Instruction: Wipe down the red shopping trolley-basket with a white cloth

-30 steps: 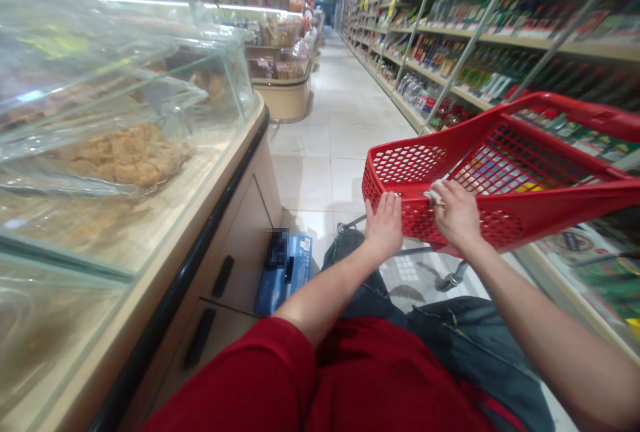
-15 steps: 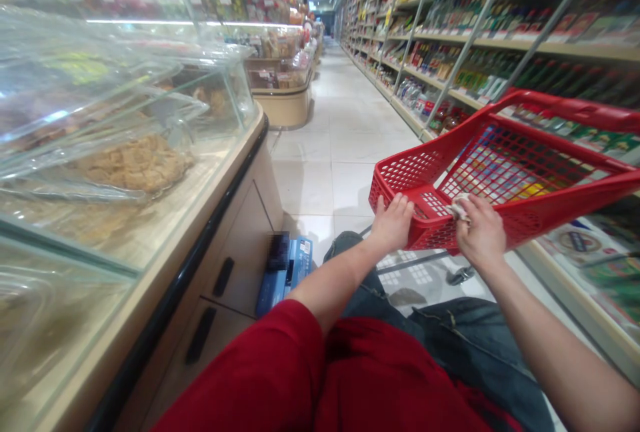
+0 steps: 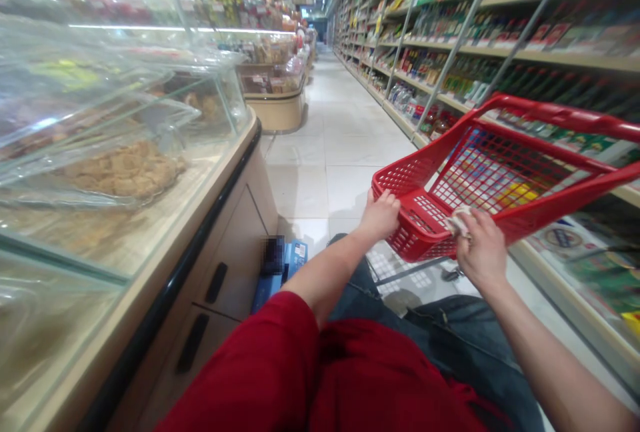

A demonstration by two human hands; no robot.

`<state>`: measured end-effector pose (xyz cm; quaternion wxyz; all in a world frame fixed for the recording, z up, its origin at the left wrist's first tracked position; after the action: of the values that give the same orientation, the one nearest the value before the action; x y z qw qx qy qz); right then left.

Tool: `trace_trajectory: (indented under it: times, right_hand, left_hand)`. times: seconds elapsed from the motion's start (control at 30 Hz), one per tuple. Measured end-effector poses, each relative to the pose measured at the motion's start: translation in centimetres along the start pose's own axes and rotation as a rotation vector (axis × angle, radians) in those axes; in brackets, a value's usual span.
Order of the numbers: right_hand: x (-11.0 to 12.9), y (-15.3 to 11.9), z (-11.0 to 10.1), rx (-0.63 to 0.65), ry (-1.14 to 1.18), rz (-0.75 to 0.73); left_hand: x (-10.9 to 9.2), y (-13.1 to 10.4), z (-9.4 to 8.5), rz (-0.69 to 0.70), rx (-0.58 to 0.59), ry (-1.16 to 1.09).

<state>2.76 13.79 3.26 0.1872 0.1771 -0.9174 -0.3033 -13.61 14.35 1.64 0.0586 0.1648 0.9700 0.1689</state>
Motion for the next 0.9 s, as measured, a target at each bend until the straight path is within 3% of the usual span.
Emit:
trace_trajectory:
  times: [0.1,0.43,0.67,0.77,0.9]
  right_hand:
    - [-2.2,0.5,-0.2,-0.05,0.046,0.111]
    - [-5.0,0.1,-1.7,-0.15,0.109,0.147]
    - [-7.7,1.7,-1.2,-0.078,0.052,0.182]
    - [-6.8,1.3,-0.4,-0.035,0.022,0.162]
    - [-2.9,0.5,0.5,-0.022,0.016,0.078]
  left_hand:
    - [-0.1,0.6,-0.4,0.06,-0.005,0.012]
    - [-4.2,-0.9,-0.6,0.122,-0.058,0.04]
    - [-4.4,-1.0,0.0,0.044,-0.075,0.034]
    - [-3.9,-1.0,0.6,0.035,-0.056,0.022]
    - [-3.9,-0.5,1.2,0.006,0.015,0.017]
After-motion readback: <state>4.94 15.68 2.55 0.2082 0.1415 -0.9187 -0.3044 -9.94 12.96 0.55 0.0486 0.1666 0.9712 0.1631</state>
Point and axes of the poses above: each hand's wrist, its own y-axis towards the middle knuckle, its own z-axis out of the palm, x = y × z, the point moved 10 cm from there along y, towards the middle knuckle, and after that the axes turned 6 degrees about z, right-handed, at the moved point
